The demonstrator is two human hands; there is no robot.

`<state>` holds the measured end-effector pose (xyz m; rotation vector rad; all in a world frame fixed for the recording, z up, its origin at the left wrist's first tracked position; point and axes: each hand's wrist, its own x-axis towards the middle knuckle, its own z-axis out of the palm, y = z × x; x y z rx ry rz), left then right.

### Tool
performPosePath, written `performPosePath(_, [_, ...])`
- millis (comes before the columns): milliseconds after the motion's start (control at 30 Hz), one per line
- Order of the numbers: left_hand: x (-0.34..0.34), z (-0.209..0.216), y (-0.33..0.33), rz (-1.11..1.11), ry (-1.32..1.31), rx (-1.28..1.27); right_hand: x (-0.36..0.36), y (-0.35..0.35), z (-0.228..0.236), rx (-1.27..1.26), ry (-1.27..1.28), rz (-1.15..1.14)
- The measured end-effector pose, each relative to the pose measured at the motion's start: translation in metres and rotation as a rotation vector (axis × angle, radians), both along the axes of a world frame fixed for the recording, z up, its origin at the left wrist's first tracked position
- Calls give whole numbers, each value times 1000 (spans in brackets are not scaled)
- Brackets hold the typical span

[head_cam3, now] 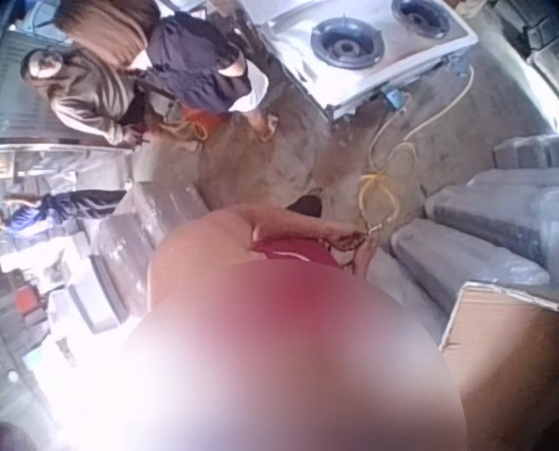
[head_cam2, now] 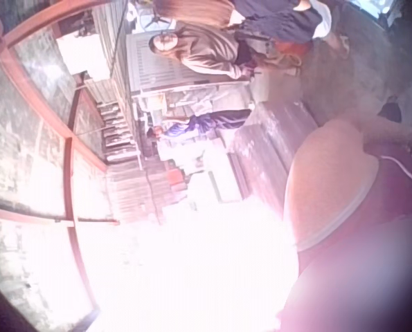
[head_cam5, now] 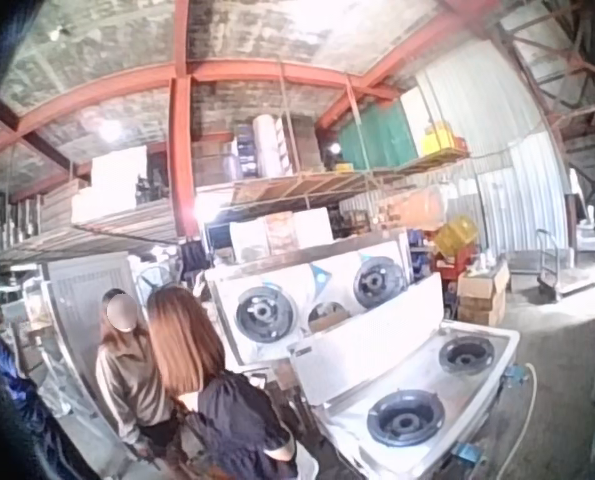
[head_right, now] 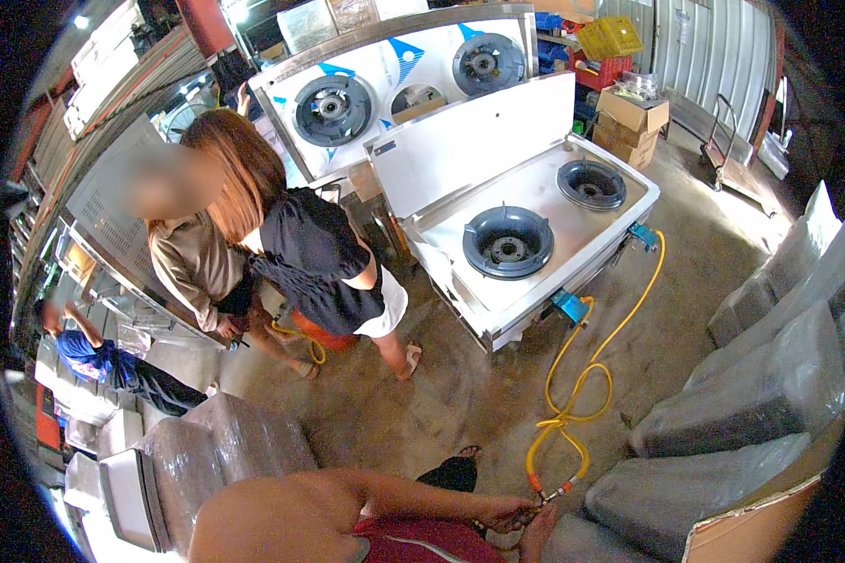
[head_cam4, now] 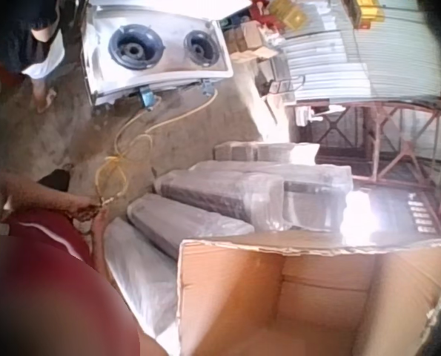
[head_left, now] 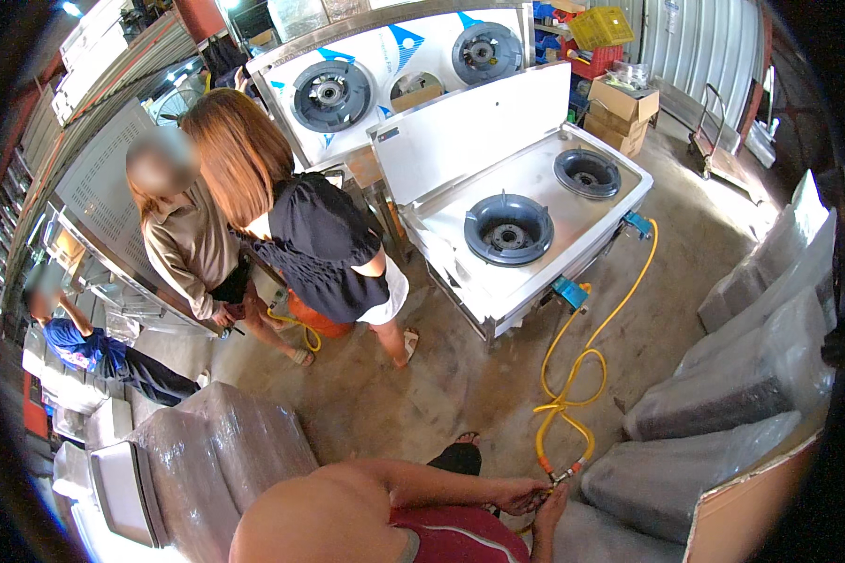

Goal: The person carries a red gas cylinder with a yellow hose into a commercial kitchen area, connects the hose to a gas stove, and ignites one burner. The person then moves to a second burner and ignites it as well.

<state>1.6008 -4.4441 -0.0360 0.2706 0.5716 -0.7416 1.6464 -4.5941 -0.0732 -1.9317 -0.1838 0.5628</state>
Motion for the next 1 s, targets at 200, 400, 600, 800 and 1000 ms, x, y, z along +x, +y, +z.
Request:
performPosePath(200, [-15, -5, -14, 19, -61, 130, -12, -8, 18, -33, -8, 13])
performPosePath(400, [-25, 11, -10, -246, -438, 824, -26, -20, 28, -37, -15, -6])
performPosePath(600, [-16, -5, -5, -394, -468, 750, -17, -22, 28, -27, 41, 0])
performPosePath(800, [-11, -105, 44, -493, -371, 748, 44, -72, 7, -78, 530, -202])
performPosePath(1000, [-104, -182, 162, -521, -63, 1448, 91, -125, -65, -229, 827, -304])
